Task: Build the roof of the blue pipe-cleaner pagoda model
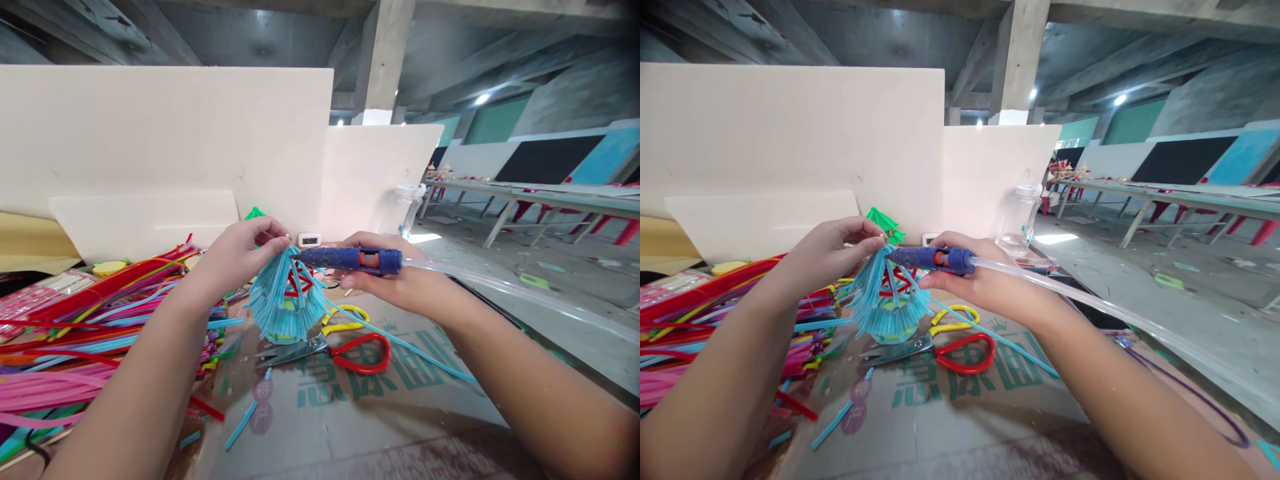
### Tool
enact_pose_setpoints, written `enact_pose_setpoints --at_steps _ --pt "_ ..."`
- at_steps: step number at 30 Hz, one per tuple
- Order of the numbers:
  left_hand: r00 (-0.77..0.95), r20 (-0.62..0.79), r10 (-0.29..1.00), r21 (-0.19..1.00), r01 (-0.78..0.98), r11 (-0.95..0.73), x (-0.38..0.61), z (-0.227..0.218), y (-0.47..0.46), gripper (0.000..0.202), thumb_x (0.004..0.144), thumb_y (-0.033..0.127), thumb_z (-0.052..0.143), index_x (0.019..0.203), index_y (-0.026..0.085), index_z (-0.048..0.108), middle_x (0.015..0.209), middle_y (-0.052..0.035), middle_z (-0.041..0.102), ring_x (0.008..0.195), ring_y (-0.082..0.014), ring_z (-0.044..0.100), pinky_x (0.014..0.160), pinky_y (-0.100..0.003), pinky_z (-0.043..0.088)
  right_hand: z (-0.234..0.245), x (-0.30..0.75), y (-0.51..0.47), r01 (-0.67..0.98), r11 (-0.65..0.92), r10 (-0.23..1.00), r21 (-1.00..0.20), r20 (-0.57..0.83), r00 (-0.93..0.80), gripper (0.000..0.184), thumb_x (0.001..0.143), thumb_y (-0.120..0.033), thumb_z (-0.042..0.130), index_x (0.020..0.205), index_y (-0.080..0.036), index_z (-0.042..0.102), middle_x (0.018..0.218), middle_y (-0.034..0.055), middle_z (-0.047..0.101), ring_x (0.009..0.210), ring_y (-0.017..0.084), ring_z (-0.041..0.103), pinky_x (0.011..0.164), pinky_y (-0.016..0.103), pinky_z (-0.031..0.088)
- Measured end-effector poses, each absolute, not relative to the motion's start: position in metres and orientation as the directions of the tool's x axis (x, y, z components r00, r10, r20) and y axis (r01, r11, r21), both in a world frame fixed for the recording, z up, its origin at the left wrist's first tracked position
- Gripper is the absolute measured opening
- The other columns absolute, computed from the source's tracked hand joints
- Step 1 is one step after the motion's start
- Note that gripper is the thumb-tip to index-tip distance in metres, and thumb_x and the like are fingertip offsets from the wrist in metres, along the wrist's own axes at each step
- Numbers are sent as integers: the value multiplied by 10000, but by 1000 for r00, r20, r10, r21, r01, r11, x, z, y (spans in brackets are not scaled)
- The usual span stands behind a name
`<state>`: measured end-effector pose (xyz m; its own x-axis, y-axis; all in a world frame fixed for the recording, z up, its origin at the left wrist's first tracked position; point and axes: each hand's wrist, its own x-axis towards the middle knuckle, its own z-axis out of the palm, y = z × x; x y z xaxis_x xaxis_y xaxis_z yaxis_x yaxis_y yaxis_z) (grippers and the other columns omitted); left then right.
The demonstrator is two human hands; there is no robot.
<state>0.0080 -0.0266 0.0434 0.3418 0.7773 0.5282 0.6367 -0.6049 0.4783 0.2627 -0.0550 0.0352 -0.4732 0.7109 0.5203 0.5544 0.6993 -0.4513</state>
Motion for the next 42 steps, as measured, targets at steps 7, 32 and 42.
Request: enact_pose_setpoints --at_steps 7,32,42 --pt "343 532 774 472 639 -607 8 43 -26 275 888 438 516 915 199 648 712 -11 643 762 -179 608 634 -260 455 35 263 -53 574 703 704 -421 531 -472 459 766 -537 709 1066 -199 632 906 40 693 769 177 613 659 276 432" --pt "345 539 769 479 625 -616 7 41 -23 266 884 418 536 922 181 652 768 -16 661 717 -158 591 646 -259 442 30 263 -49 612 703 685 -362 575 -447 446 746 -562 715 1047 -244 632 936 10 702 760 168 626 649 270 447" --pt "341 536 772 479 630 -611 8 42 -24 275 886 418 536 924 173 655 773 -16 661 709 -151 589 660 -261 446 30 264 -49 628 719 663 -299 568 -488 420 758 -564 703 1036 -253 651 905 14 713 762 179 638 621 256 435"
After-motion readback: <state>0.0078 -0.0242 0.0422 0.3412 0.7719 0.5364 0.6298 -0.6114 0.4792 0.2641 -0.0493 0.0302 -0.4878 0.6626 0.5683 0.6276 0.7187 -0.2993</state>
